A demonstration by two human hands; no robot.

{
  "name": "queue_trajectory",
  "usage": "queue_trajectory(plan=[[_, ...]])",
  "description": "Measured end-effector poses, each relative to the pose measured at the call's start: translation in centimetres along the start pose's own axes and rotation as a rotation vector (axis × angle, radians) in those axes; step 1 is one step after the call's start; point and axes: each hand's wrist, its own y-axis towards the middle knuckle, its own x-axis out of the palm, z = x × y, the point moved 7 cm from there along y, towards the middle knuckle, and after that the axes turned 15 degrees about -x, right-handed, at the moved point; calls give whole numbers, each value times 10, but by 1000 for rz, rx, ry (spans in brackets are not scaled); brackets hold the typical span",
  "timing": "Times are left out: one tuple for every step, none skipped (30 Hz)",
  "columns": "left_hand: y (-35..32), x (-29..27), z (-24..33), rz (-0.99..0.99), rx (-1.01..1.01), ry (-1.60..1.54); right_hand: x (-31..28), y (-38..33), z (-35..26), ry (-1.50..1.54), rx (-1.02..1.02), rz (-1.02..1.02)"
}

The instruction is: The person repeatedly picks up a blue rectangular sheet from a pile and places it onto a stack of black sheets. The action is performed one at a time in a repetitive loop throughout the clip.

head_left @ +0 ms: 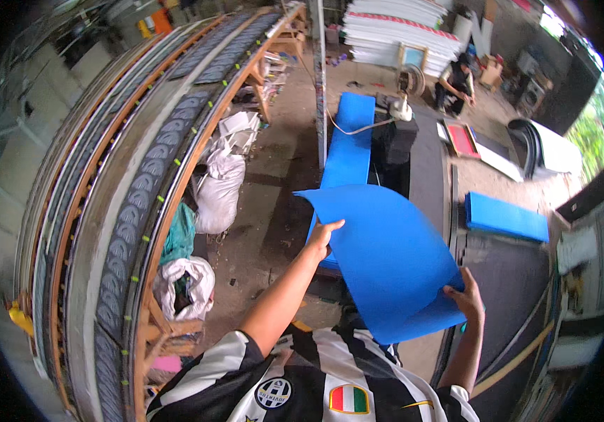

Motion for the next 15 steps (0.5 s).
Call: queue_trajectory(plan=[[10, -11, 0, -51, -49, -18, 16, -5, -8, 1, -17, 11], [26, -28, 0, -9, -90, 14, 32, -18, -16, 97, 31, 34], [32, -38, 4, -18, -101, 44, 49, -20, -47, 192, 71, 69], [35, -38, 3, -41, -114, 61, 53, -35, -45, 58, 125, 118], [36, -41, 2, -62, -127, 77, 72, -59, -42, 22, 138, 174], [41, -32, 5, -110, -180, 95, 82, -77, -38, -32, 127, 236], [38, -35, 2, -140, -242, 119, 91, -82, -58, -72, 128, 287], [38, -35, -2, -167, -302, 141, 96, -92, -72, 4, 246, 315], [41, -40, -3, -171, -340, 137, 104, -96, -81, 52, 265, 341], [47, -43, -6, -174, -378, 131, 111, -99, -87, 101, 282, 366], [53, -46, -7, -173, -413, 124, 118, -100, -89, 149, 297, 388], [62, -47, -7, -183, -424, 148, 121, -98, -93, 60, 248, 392], [74, -51, -7, -200, -459, 159, 127, -96, -90, 85, 274, 417], [86, -56, -4, -213, -491, 167, 135, -93, -83, 110, 297, 438], [97, -56, -3, -226, -521, 167, 138, -88, -73, 130, 318, 453]])
